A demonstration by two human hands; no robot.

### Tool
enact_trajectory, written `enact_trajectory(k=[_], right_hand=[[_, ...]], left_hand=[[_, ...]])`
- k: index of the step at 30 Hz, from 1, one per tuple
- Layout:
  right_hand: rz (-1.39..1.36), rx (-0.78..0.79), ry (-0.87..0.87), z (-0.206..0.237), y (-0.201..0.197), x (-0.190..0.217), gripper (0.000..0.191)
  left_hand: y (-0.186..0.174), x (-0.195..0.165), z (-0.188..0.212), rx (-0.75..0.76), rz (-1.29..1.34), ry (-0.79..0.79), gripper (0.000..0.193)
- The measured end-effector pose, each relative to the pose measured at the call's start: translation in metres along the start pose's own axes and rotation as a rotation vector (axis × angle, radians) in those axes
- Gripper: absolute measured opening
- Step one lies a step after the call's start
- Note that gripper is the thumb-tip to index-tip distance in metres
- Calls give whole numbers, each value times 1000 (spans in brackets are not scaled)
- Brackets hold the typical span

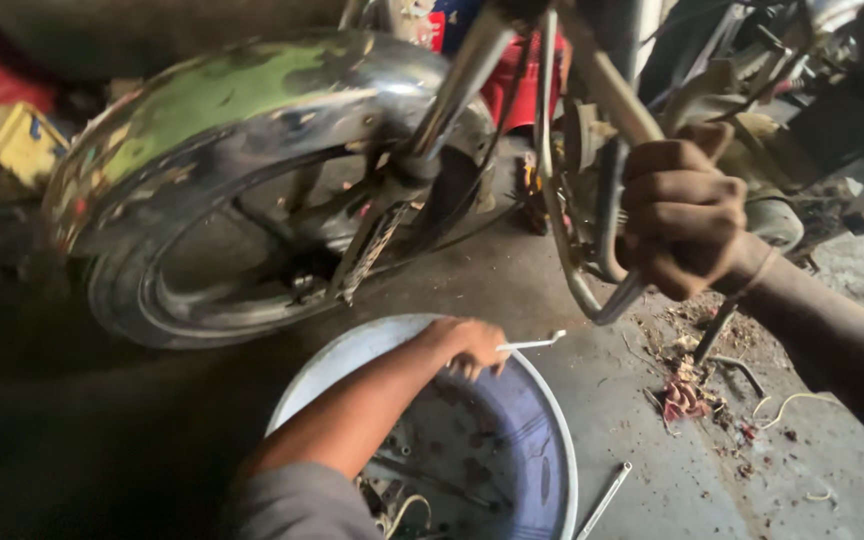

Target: The person works on the front of a motorcycle, holding a metal crash bar and using a spanner to loosen and tighten bolts near the front wheel and fender. They reposition the bar, work on fasteners by hand, and place removed hardware in a basin on the floor.

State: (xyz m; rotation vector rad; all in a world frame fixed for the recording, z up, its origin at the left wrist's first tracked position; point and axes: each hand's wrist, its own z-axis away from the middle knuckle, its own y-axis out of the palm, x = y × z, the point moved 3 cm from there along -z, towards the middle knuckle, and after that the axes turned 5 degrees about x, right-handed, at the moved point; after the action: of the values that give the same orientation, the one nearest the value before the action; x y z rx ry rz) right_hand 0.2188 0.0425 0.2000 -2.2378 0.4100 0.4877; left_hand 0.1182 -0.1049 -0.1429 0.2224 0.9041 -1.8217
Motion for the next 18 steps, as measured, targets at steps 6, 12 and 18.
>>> enact_trajectory(k=[6,12,18], right_hand=[[-21,-198,530,50,4,-1,5],[109,-332,734,150,-8,-4,24],[-687,-742,1239,205,99,68,56]], left_hand=[[-39,-19,11,-689,-448,179,24],[-27,-20,22,-892,-620,407,20],[-24,4,44,-912,-519,453,45]])
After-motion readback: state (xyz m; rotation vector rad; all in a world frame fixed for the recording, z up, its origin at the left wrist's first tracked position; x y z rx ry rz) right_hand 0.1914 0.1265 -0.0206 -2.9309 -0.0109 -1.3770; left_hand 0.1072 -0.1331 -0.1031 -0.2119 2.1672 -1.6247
